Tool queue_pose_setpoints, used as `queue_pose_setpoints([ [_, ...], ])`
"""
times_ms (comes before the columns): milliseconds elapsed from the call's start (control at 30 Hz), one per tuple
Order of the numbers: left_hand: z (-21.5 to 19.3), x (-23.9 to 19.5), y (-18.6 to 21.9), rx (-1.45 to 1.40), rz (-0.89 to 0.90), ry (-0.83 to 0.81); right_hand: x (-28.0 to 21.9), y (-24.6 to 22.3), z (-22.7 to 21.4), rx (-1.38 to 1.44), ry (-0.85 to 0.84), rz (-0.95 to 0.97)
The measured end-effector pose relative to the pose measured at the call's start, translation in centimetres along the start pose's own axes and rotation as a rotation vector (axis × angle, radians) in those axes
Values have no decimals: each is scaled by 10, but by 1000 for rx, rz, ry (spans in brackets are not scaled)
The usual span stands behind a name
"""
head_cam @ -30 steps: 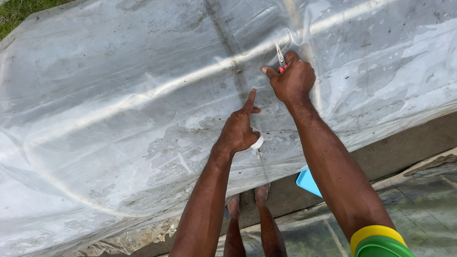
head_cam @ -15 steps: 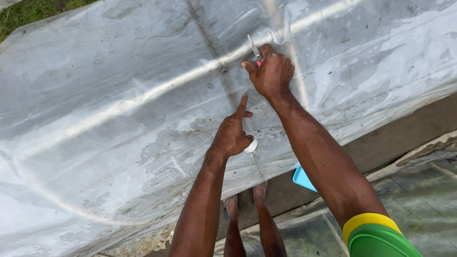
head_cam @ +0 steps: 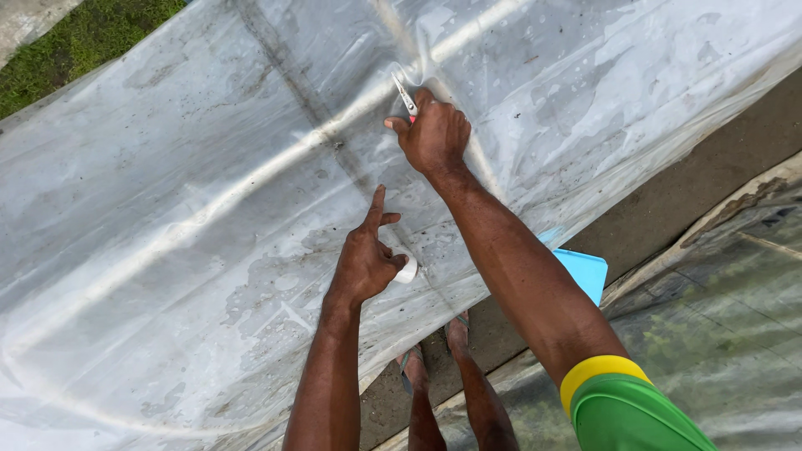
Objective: The person uses scissors to cut a piece of white tape and applies it to a hole in a large plastic sheet. They smooth the tape over the hole and repeat the process at another location on the sheet.
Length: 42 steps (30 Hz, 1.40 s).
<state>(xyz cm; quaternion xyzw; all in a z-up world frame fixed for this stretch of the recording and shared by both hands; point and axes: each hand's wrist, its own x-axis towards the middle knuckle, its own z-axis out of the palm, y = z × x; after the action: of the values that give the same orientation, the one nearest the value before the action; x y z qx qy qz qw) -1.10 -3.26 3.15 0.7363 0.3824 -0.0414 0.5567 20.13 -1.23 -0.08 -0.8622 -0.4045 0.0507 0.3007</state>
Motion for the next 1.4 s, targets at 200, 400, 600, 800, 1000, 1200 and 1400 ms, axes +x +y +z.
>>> queue_pose_setpoints([
  [200, 21, -28, -16, -68, -42, 16, -42, 18, 10, -52, -182, 130],
  [400, 58, -70, -41, -303, -80, 74, -217, 108, 13, 278, -106, 237],
  [600, 115, -100, -61, -460, -63, 114, -464, 196, -1, 403, -230, 871],
  [800, 176, -125, -64, -463, -19, 59, -597, 220, -36, 420, 117, 944],
  [1000, 223, -141, -66, -439, -12, 118, -619, 229, -57, 259, -126, 1184],
  [1200, 271, -134, -67, -389, -129, 122, -628, 255, -55, 66, -785, 1095],
  [1400, 343, -122, -59, -424, -145, 149, -640, 298, -73, 47, -1235, 1023],
])
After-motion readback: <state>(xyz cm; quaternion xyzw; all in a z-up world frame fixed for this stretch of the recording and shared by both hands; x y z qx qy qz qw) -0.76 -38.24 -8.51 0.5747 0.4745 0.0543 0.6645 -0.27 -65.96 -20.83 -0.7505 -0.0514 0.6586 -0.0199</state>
